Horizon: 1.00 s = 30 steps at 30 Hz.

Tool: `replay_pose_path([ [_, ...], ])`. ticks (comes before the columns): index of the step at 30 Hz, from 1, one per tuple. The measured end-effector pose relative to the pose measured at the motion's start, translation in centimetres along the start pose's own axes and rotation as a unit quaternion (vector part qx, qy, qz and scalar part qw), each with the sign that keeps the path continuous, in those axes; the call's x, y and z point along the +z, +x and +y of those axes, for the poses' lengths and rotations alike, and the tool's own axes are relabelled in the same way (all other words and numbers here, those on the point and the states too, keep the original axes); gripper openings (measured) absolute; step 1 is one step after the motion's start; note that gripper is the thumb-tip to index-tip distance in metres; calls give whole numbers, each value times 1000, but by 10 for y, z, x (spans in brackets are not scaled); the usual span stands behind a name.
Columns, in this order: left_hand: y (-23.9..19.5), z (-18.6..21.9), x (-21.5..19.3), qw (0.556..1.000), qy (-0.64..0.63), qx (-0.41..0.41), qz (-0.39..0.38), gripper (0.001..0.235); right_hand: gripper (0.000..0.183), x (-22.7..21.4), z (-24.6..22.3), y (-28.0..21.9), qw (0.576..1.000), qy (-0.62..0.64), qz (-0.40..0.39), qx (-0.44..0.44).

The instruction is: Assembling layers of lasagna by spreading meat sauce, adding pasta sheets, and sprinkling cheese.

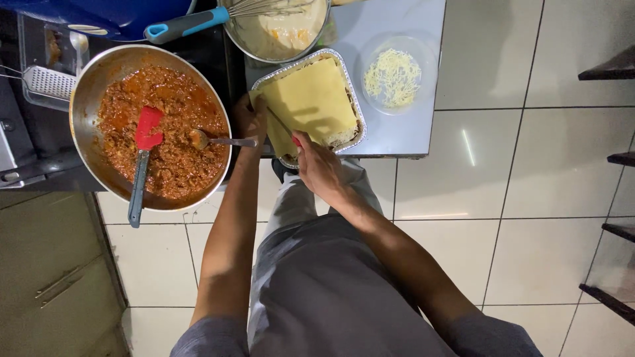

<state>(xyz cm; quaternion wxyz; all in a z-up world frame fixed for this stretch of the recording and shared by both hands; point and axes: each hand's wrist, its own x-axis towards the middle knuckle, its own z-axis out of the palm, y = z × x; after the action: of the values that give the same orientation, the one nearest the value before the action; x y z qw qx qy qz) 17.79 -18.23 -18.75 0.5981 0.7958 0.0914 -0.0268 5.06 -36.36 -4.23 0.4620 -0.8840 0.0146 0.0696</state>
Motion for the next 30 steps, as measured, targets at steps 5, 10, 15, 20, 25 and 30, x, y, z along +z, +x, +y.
replay_pose_path([
  [5, 3, -23, 2, 998, -9, 52, 13, 24, 36, 0, 6, -7, 1000, 1, -13, -14],
  [10, 5, -19, 1, 999, 11, 32, 13, 28, 35, -12, -3, -18, 1000, 5, -16, -8],
  [15, 6, -30, 1, 999, 3, 38, 10, 32, 34, -21, -8, -33, 999, 5, 22, -40],
  [20, -2, -1, -1, 999, 18, 46, 4, 33, 44, -45, -22, -41, 981, 23, -147, 125],
  [25, -3, 4, 2, 1000, 9, 7, 10, 29, 40, -41, -13, -54, 986, 12, -135, 99],
  [30, -3, 0, 2, 1000, 2, 5, 11, 26, 37, -46, -14, -62, 997, -4, -71, 19],
])
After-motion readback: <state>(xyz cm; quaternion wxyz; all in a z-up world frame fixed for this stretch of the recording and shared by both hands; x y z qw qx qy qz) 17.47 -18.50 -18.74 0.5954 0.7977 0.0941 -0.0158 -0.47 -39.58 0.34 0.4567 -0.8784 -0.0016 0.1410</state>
